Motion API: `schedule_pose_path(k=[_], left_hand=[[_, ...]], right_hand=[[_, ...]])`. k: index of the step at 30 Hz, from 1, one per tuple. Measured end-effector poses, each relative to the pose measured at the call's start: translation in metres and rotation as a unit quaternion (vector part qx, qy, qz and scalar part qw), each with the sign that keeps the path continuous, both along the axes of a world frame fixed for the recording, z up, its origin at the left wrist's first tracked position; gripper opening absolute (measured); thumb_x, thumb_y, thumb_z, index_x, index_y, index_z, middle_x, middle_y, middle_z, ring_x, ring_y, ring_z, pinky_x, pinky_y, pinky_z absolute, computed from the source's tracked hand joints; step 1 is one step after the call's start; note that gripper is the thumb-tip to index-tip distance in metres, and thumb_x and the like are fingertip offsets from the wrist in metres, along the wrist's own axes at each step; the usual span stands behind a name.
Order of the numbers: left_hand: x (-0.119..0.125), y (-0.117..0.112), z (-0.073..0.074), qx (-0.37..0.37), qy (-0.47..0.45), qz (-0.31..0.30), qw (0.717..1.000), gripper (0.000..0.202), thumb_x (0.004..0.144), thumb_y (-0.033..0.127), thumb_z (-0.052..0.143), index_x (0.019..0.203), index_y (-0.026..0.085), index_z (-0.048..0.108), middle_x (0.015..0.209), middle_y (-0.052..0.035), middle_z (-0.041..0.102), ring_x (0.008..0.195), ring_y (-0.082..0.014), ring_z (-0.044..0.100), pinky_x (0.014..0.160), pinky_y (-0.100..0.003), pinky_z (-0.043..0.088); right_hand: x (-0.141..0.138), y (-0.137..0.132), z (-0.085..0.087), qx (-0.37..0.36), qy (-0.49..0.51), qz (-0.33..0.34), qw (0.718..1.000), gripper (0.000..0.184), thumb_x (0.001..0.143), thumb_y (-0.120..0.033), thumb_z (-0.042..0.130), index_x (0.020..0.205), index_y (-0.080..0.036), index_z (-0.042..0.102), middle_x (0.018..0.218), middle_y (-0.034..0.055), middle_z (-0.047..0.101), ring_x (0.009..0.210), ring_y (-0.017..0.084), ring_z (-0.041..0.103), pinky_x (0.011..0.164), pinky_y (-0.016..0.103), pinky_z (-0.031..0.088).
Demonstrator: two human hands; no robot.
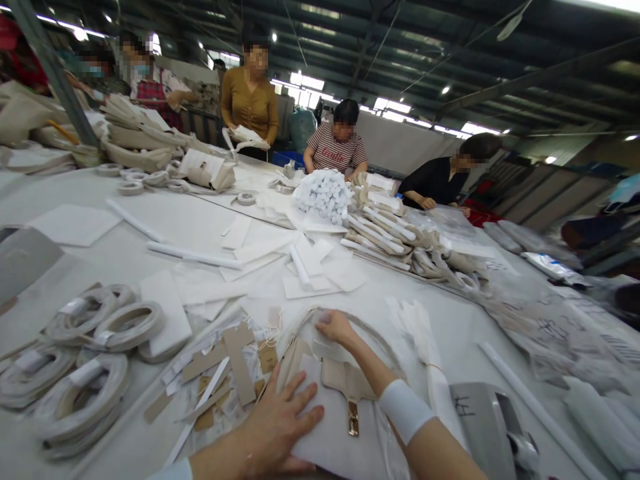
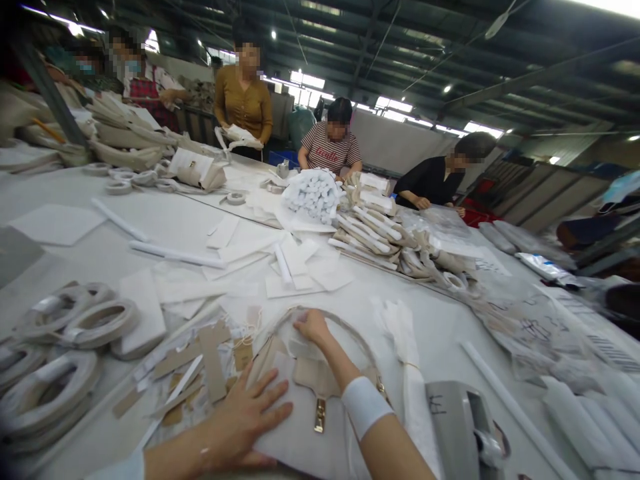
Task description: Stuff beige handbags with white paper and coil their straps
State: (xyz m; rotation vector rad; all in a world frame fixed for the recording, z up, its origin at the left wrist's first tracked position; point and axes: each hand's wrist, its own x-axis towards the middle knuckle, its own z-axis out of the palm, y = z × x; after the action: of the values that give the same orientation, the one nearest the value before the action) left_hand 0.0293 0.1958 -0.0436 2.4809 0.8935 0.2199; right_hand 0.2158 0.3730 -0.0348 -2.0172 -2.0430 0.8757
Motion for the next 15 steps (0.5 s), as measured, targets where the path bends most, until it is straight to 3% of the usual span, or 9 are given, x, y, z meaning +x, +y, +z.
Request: schedule_pose_path(k=[6, 11, 15], left_hand=[[0.0, -0.001, -0.002, 0.012, -0.001, 0.002, 1.0, 0.076, 0.083, 0.065, 0.05, 0.146, 0.033, 0.022, 0.151, -0.012, 0.03, 0.138, -0.0431, 0.02, 0.1, -0.079, 0.009], [0.0, -0.001, -0.005, 0.024, 0.003, 0.003, 1.0, 0.076, 0.083, 0.064, 0.05, 0.146, 0.033, 0.023, 0.151, -0.0115, 0.029, 0.138, -0.0436, 0.02, 0.099, -0.08, 0.011], [-0.001, -0.001, -0.001, 0.017, 0.001, 0.002, 1.0, 0.074, 0.084, 0.066, 0.046, 0.146, 0.033, 0.023, 0.151, -0.0128, 0.031, 0.137, -0.0445, 0.021, 0.095, -0.083, 0.01]], right_hand=[[-0.021, -0.005, 0.023, -0.077, 0.068, 0.045, 0.994, 0.033, 0.082, -0.037, 0.062, 0.059, -0.015, 0.058, 0.058, 0.0073, 0.066, 0.046, 0.014, 0.056, 0.046, 0.025, 0.047], [-0.024, -0.015, 0.033, -0.038, 0.101, 0.061, 0.992, 0.023, 0.083, -0.031, 0.057, 0.067, -0.015, 0.059, 0.062, 0.0048, 0.066, 0.05, 0.012, 0.056, 0.05, 0.023, 0.046], [-0.02, -0.044, 0.043, 0.026, 0.117, 0.075, 0.99, 0.017, 0.085, -0.027, 0.05, 0.076, -0.016, 0.059, 0.068, 0.002, 0.065, 0.061, 0.014, 0.059, 0.061, 0.026, 0.048]])
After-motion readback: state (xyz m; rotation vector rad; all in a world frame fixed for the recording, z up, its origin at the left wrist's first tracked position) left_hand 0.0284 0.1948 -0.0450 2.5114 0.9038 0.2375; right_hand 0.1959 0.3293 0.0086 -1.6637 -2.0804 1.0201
